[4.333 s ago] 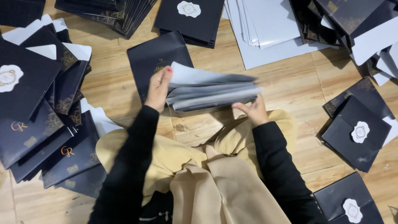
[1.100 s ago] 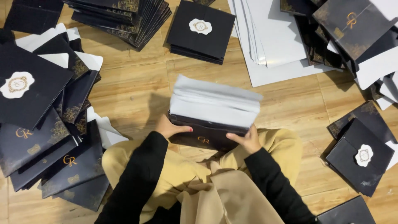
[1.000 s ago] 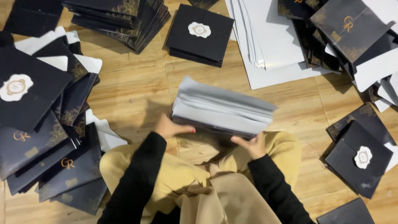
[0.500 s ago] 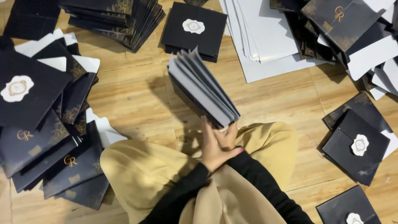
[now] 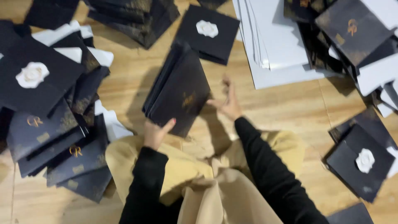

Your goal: The person sits on the floor and assembles black invitation cards by inserting white inner sheets into the dark covers. They handle the cards by hand, opening the covers, placing the inserts, and stacking the finished items.

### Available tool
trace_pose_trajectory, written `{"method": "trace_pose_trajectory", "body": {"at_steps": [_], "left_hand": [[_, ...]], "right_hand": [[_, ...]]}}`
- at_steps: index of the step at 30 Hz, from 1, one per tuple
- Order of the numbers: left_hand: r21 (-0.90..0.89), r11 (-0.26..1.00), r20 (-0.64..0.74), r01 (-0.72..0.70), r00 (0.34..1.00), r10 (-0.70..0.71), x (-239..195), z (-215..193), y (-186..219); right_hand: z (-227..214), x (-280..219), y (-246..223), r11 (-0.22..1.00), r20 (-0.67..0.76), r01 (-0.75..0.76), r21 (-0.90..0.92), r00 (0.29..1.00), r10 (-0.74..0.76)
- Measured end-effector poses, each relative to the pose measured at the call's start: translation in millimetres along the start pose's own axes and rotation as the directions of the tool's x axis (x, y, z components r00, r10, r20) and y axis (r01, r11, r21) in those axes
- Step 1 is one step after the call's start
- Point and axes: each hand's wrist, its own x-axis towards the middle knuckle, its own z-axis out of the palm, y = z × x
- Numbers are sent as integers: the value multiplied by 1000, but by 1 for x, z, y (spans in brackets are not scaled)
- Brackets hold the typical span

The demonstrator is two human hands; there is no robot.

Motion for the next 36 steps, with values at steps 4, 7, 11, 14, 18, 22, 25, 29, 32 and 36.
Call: {"method": "trace_pose_trajectory", "body": {"at_steps": [4, 7, 11, 14, 18, 22, 25, 29, 32, 36], "left_hand": [[6, 1000, 276, 27, 961, -27, 2, -24, 19], [86, 995, 336, 49, 939, -75, -1, -29, 53], [-139, 990, 396, 29, 918, 29, 18, -23, 47], [-370, 853, 399, -368, 766, 503, 17, -24, 72], [-630, 636, 234, -446, 672, 702, 34, 12, 75], [-618, 685, 52, -386, 849, 526, 26, 45, 41], [-738, 545, 70, -397, 759, 648, 48, 49, 23], [-792, 452, -19, -410, 757, 654, 39, 54, 21], [-847, 486, 44, -218, 881, 471, 46, 57, 8], [-782, 577, 38, -237, 905, 423, 81, 67, -36]], "right_hand": [[-29, 83, 1, 918, 396, -32, 395, 908, -139], [-41, 63, 48, 907, 471, -177, 382, 882, -27], [-51, 9, 59, 862, 235, -120, 492, 972, 1], [-72, -33, 93, 859, 151, -200, 472, 978, 144], [-89, -30, 65, 813, 173, -577, 72, 810, 560], [-44, -45, 64, 912, 133, -277, 303, 960, 247], [-23, -65, 134, 896, 96, -305, 324, 952, 290], [-54, -56, -17, 936, -372, 184, 302, 926, -62], [-55, -63, -40, 957, -627, 287, -38, 739, -246], [-59, -63, -53, 950, -501, 251, -185, 808, -311]]}}
